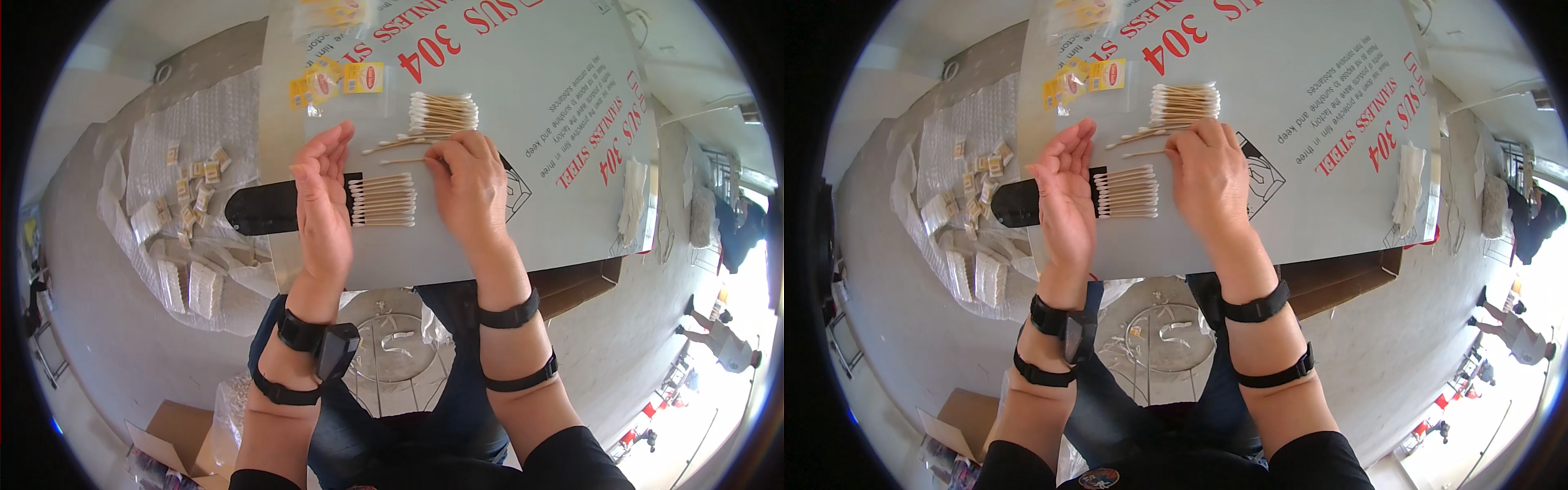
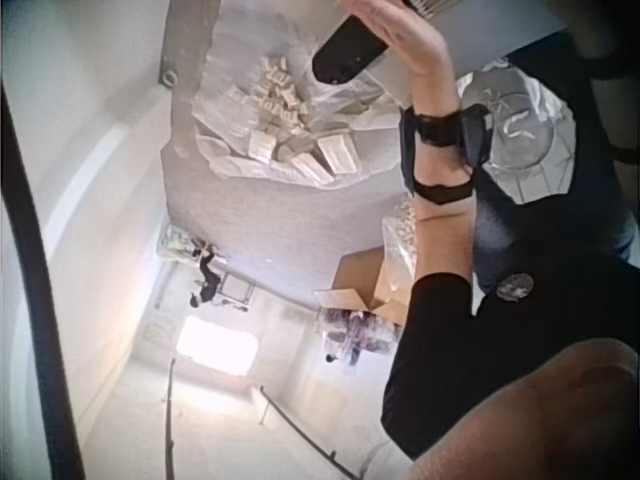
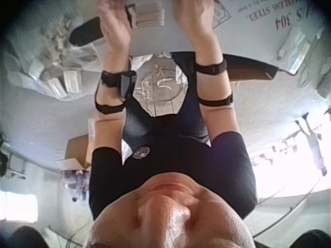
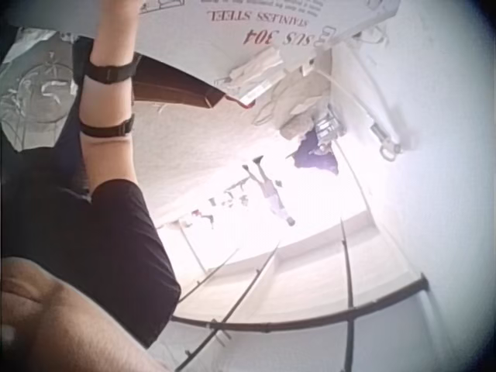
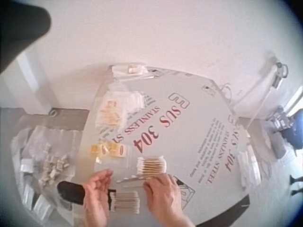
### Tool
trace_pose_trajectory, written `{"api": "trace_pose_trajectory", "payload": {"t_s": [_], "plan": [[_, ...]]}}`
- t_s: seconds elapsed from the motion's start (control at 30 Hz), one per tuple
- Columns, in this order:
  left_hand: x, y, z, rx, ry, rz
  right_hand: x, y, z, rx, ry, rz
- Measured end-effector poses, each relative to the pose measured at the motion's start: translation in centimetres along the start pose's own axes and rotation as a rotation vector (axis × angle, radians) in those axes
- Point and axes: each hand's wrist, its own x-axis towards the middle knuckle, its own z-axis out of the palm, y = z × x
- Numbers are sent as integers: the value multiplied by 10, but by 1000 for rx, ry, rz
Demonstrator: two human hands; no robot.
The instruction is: Packing loose cotton swabs into small plastic retail packages.
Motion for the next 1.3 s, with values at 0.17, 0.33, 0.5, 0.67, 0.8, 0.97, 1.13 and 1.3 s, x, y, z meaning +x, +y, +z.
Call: {"api": "trace_pose_trajectory", "payload": {"t_s": [0.17,0.33,0.5,0.67,0.8,0.97,1.13,1.3], "plan": [[0,0,-1,-32,-11,-16,3,-8,5,107,-87,-59],[-1,0,-1,-68,-17,-32,4,-12,6,172,-170,-140],[1,2,1,-82,-24,-35,2,-14,2,376,-83,24],[-2,0,0,-83,-21,-47,-17,-42,14,689,19,254],[-3,1,2,-71,-5,-33,-23,-52,24,698,72,225],[-3,-2,2,-65,7,-8,-24,-54,34,747,127,243],[-1,-2,-2,-90,18,-3,-19,-56,33,765,126,264],[-1,-1,-1,-77,31,19,-18,-52,31,910,166,353]]}}
